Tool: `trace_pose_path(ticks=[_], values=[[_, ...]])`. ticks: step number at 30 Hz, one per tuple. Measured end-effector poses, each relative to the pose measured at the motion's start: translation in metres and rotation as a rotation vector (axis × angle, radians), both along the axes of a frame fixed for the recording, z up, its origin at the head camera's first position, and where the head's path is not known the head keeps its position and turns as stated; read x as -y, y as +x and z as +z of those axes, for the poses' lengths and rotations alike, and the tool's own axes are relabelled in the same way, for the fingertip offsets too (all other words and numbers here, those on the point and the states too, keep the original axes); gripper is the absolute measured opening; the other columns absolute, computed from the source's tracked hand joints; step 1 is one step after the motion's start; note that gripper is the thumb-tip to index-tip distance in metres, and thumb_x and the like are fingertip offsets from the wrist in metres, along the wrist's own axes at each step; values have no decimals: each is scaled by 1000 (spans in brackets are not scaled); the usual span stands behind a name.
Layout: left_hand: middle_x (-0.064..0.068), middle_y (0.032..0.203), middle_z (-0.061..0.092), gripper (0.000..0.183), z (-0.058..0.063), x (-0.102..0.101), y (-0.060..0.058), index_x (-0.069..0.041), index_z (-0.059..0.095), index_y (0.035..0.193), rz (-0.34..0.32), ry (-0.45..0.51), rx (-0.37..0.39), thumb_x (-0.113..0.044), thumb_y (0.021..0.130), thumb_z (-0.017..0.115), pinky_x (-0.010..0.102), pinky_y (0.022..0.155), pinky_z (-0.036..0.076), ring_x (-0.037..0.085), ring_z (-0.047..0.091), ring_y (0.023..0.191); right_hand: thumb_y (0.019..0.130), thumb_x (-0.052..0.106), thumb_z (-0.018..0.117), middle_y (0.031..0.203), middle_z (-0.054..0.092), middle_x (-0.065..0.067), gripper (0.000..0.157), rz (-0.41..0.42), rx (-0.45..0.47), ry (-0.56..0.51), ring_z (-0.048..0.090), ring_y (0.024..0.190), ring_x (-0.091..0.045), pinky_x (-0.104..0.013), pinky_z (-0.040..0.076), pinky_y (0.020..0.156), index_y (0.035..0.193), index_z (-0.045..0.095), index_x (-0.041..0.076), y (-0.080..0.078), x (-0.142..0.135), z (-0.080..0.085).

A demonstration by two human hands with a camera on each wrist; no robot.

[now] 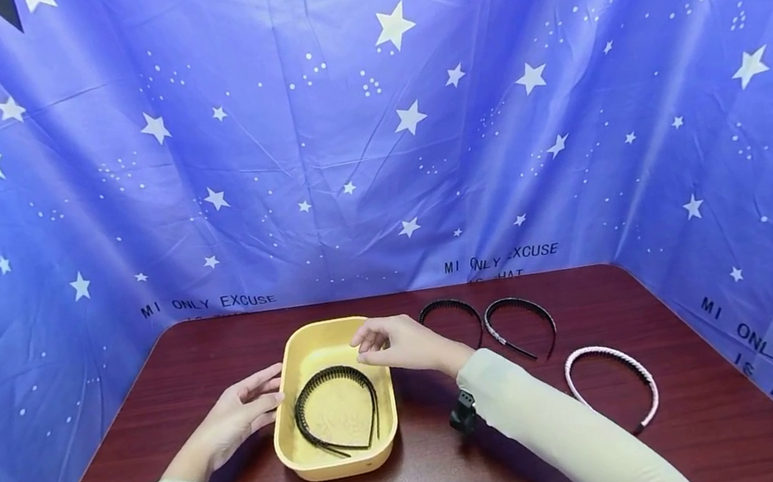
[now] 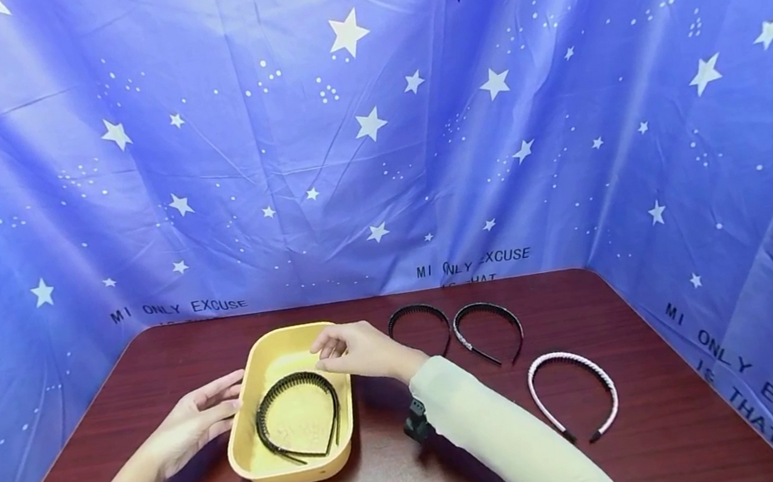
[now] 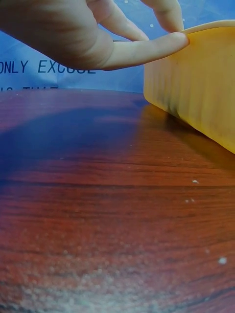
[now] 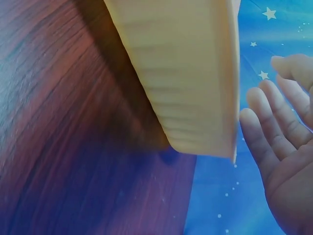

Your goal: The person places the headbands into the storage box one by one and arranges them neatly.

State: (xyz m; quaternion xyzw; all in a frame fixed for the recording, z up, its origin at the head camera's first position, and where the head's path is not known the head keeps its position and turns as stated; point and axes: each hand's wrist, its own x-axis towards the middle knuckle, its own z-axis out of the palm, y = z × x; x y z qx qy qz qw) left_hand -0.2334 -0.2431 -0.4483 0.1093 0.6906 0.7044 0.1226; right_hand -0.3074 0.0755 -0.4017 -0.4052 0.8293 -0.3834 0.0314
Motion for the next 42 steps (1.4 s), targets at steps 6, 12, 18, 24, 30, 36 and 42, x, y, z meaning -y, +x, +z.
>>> trace_pose_path(ticks=[6,12,18,24,30,36,42], values=[[35,143,39,67,0,1,1,10,24,154,5,6,2,-1,98,60,34,95,53,21,61,114,91,16,73,90,68,6,24,29,-2,-13,65,84,-7,-27,56,81,112,68,4,3,-11,5],[35,143,39,67,-1,1,0,9,24,154,4,11,8,-1,98,60,34,95,53,21,62,113,92,15,73,91,69,3,21,37,28,-14,66,86,-10,-28,56,83,111,68,8,8,-18,5],[35,143,39,67,-1,1,0,10,24,154,-1,11,2,-1,98,60,34,95,53,21,62,114,92,15,73,91,69,5,23,42,1,11,65,85,-7,-26,56,82,111,67,3,10,-29,2],[35,143,38,67,-1,1,-1,9,24,154,-9,13,1,0,98,60,34,95,53,22,61,115,93,17,72,90,69,8,21,4,-35,18,65,85,-7,-31,56,83,110,68,7,12,-44,-2],[35,143,38,67,-1,1,-1,9,24,154,-9,15,3,-1,98,60,34,95,54,22,61,114,92,19,73,89,67,12,20,-58,-46,36,64,83,-6,-34,55,81,110,70,10,14,-61,-6],[35,143,39,67,-2,1,-2,9,24,154,-13,10,-5,-2,98,60,34,95,54,22,61,114,92,20,74,88,67,12,17,-87,-43,39,64,82,-6,-30,54,78,107,70,16,16,-78,-11],[34,144,40,68,-3,1,-3,9,24,154,-8,-1,-2,-3,98,61,34,95,54,22,61,115,92,24,74,88,68,12,15,-128,-38,36,63,81,-7,-27,53,74,106,70,20,20,-97,-11]])
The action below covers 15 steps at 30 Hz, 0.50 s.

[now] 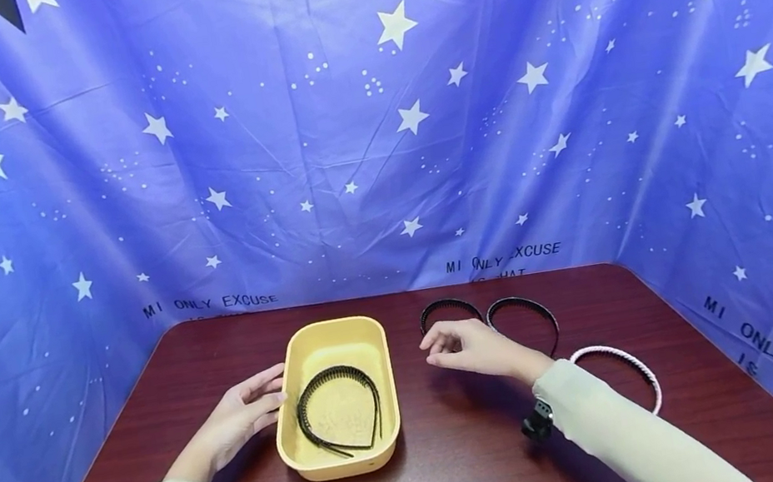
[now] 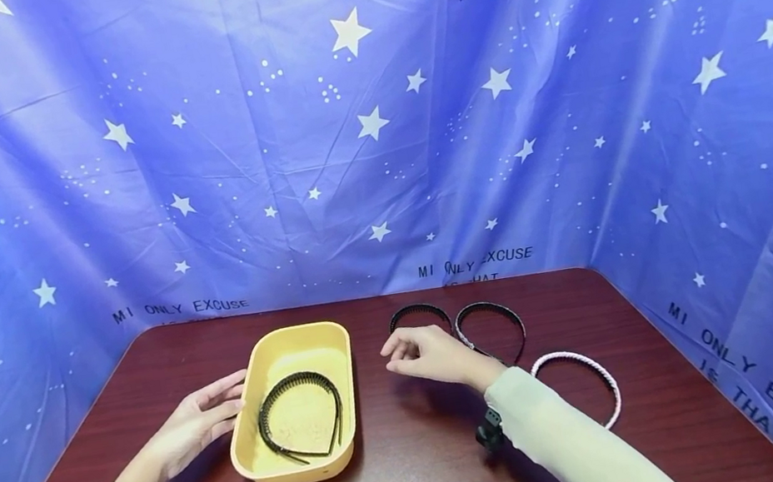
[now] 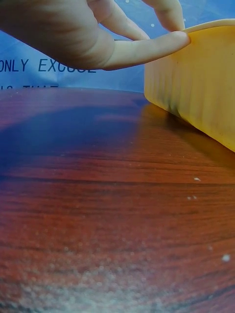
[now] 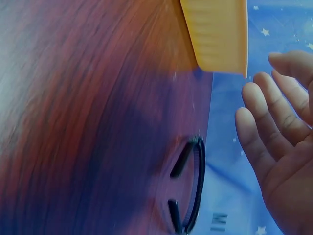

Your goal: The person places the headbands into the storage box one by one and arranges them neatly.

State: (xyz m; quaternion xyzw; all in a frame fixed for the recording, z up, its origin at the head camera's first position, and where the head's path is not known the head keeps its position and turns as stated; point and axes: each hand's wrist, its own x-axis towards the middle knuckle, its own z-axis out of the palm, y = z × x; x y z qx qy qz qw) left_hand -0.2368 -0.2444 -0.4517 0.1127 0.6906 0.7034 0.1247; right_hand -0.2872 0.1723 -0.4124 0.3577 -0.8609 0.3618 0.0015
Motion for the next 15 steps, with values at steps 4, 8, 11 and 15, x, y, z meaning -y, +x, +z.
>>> trace_pose_path(ticks=[4,8,11,15], values=[[33,143,41,68,0,1,0,9,24,154,2,1,2,-3,98,61,35,95,53,21,61,115,93,22,73,89,69,8,17,-28,24,-11,64,82,-8,-27,53,73,108,70,14,1,-16,0],[34,143,40,68,0,1,2,8,24,154,4,9,4,-3,98,61,35,96,53,21,61,114,94,20,71,90,70,7,20,-64,28,-7,65,83,-9,-28,53,74,110,70,9,2,-33,-1],[34,144,39,68,1,0,2,8,25,154,6,13,11,-3,98,61,35,96,53,20,61,114,94,23,71,89,68,10,21,-100,16,13,64,83,-8,-28,53,72,110,69,10,4,-45,-1],[34,144,38,68,1,0,2,8,24,154,2,15,13,-3,98,61,34,96,53,21,61,115,94,27,72,89,68,12,20,-144,11,25,63,81,-9,-28,52,70,109,70,14,7,-61,-2]])
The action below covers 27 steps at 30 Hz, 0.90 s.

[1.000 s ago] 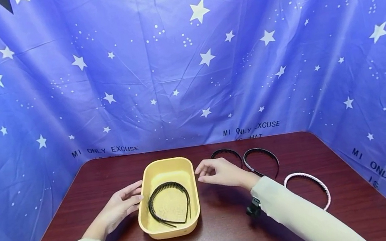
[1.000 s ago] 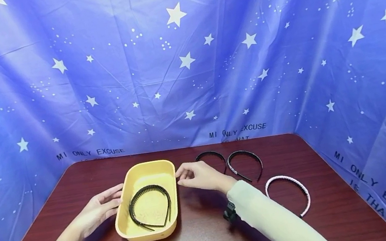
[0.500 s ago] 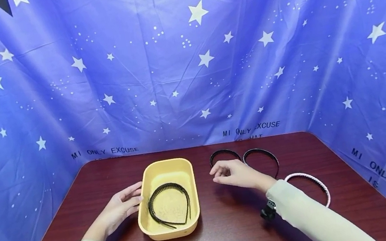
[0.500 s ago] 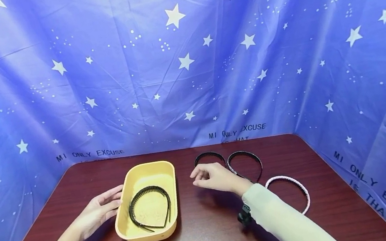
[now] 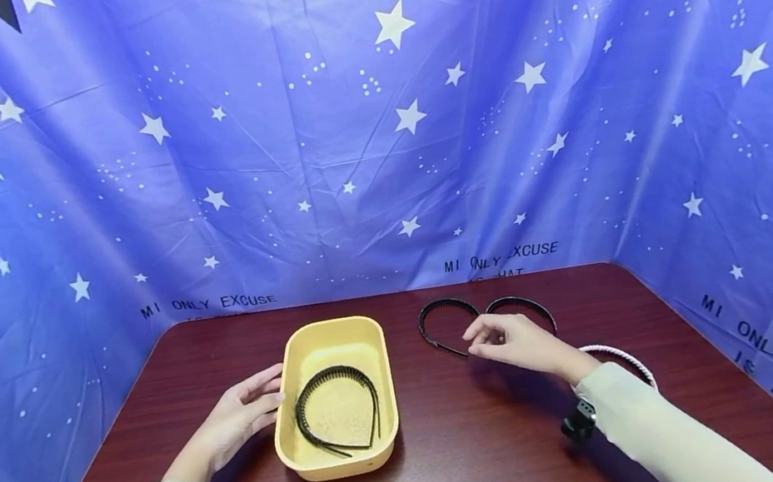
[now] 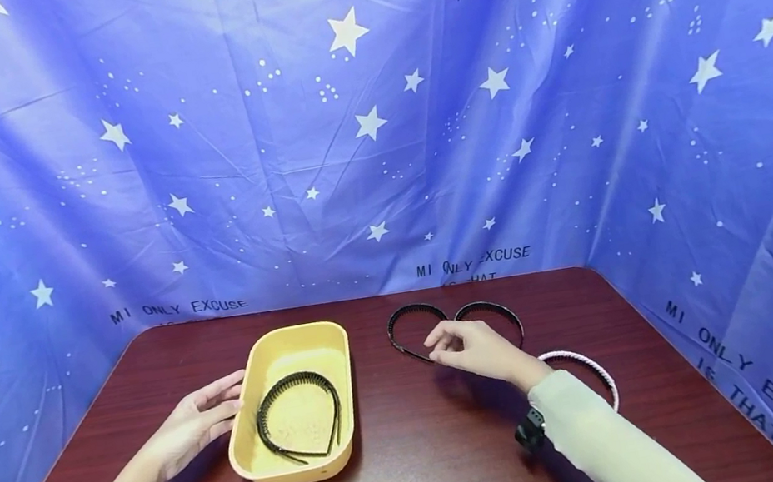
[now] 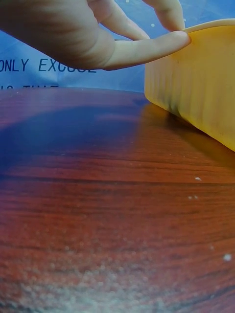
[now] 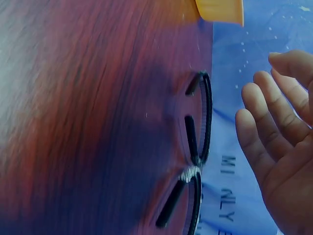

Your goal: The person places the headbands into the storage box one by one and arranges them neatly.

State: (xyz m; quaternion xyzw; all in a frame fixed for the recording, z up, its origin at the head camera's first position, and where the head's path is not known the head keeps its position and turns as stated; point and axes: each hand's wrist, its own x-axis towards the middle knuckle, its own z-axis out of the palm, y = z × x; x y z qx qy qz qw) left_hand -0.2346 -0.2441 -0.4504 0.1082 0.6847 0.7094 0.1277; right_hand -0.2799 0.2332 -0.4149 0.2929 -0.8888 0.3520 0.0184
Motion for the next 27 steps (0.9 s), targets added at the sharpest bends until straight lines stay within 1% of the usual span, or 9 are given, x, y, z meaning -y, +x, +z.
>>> trace_pose_path(ticks=[2,7,11,15,17,23,27], values=[[34,144,39,68,0,0,0,8,24,154,-1,0,-2,-3,98,61,34,96,53,21,61,115,93,27,73,88,68,11,18,-18,-3,-6,63,81,-9,-28,52,70,108,70,17,2,-7,1],[34,144,39,67,0,-1,-1,8,24,154,-4,-5,-5,-3,98,60,34,96,53,21,60,116,92,26,74,88,68,11,16,-65,-3,-16,64,82,-9,-28,52,71,107,71,19,6,-26,2],[35,145,38,67,0,-1,0,8,24,154,-5,-15,-4,-3,99,60,33,95,53,21,60,116,92,26,74,88,68,11,16,-108,5,-19,64,82,-9,-27,51,72,106,71,18,9,-39,-2],[35,145,38,67,1,0,1,9,23,154,-9,-13,-8,-2,99,60,34,95,54,22,60,116,93,26,74,88,69,10,21,-128,7,-15,64,81,-9,-26,51,72,108,71,12,13,-51,-7],[35,144,38,68,1,0,2,9,23,154,-10,-6,-9,-2,98,60,34,95,53,22,60,116,93,26,73,88,69,9,22,-141,2,-10,63,80,-9,-26,50,71,108,71,11,15,-57,-8],[34,144,39,68,1,0,1,9,23,154,-15,-5,-14,-3,99,60,34,96,53,21,60,117,92,18,73,89,73,-1,19,-179,-10,-21,64,78,-8,-26,51,68,109,70,8,22,-79,-10],[34,143,39,67,-1,0,0,9,23,154,-15,-9,-24,-3,99,60,34,95,53,21,60,116,93,16,71,92,74,-5,17,-213,-33,-4,65,81,-6,-26,52,70,108,70,10,25,-96,-10]])
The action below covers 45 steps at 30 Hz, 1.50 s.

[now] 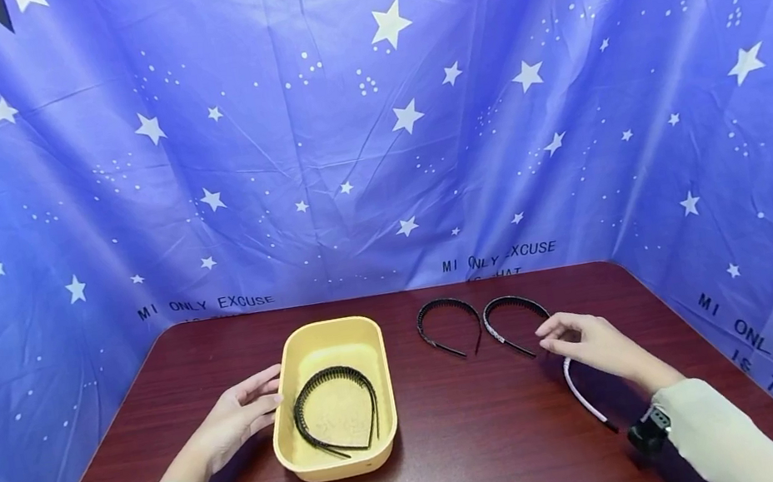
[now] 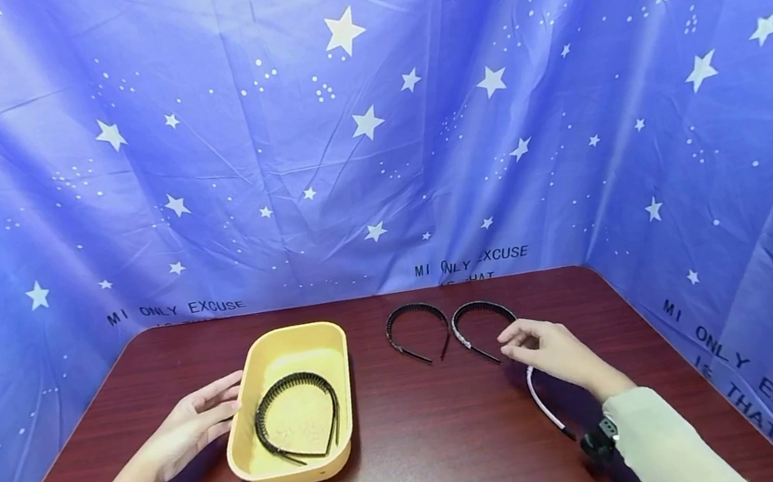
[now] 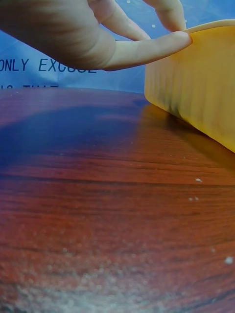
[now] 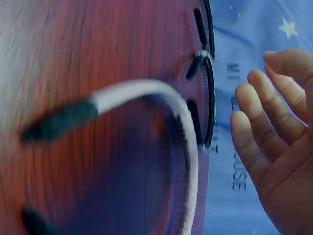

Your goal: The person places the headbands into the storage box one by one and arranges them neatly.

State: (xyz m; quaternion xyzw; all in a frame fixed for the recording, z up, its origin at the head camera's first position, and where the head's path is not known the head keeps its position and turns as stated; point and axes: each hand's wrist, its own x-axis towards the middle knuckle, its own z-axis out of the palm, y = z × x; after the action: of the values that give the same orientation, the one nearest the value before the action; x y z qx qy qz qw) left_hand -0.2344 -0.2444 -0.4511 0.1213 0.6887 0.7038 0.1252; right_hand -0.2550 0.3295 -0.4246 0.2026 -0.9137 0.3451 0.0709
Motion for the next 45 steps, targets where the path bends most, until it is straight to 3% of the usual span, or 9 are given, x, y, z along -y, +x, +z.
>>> trace_pose_path(ticks=[8,21,31,37,45], values=[[34,144,39,68,-1,-1,0,9,23,154,2,4,6,-3,98,60,33,95,53,21,60,117,94,23,71,92,73,-3,19,-81,8,46,64,85,-6,-25,51,73,109,71,10,8,-30,3],[35,145,38,68,-2,-1,0,8,24,154,21,5,20,-3,98,61,33,95,54,22,60,117,95,18,71,86,70,-12,25,-174,62,-77,61,62,-20,-27,49,50,111,67,-1,17,-70,-8],[36,145,38,68,-1,-1,0,9,24,154,15,12,14,-3,98,61,33,95,54,20,60,117,94,15,70,85,70,-8,25,-190,55,-76,60,67,-10,-25,50,55,112,67,-3,21,-93,-17],[35,144,38,68,1,0,1,9,23,154,3,15,10,-3,98,61,33,95,53,21,60,117,97,12,66,89,72,-6,25,-210,94,-81,60,74,-4,-27,53,57,114,65,-6,22,-105,-25],[36,145,37,68,2,0,2,9,22,154,-6,21,10,-2,99,60,34,96,53,22,60,117,95,15,69,84,67,3,30,-253,139,-85,56,65,-7,-27,50,53,114,65,-7,25,-115,-34]])
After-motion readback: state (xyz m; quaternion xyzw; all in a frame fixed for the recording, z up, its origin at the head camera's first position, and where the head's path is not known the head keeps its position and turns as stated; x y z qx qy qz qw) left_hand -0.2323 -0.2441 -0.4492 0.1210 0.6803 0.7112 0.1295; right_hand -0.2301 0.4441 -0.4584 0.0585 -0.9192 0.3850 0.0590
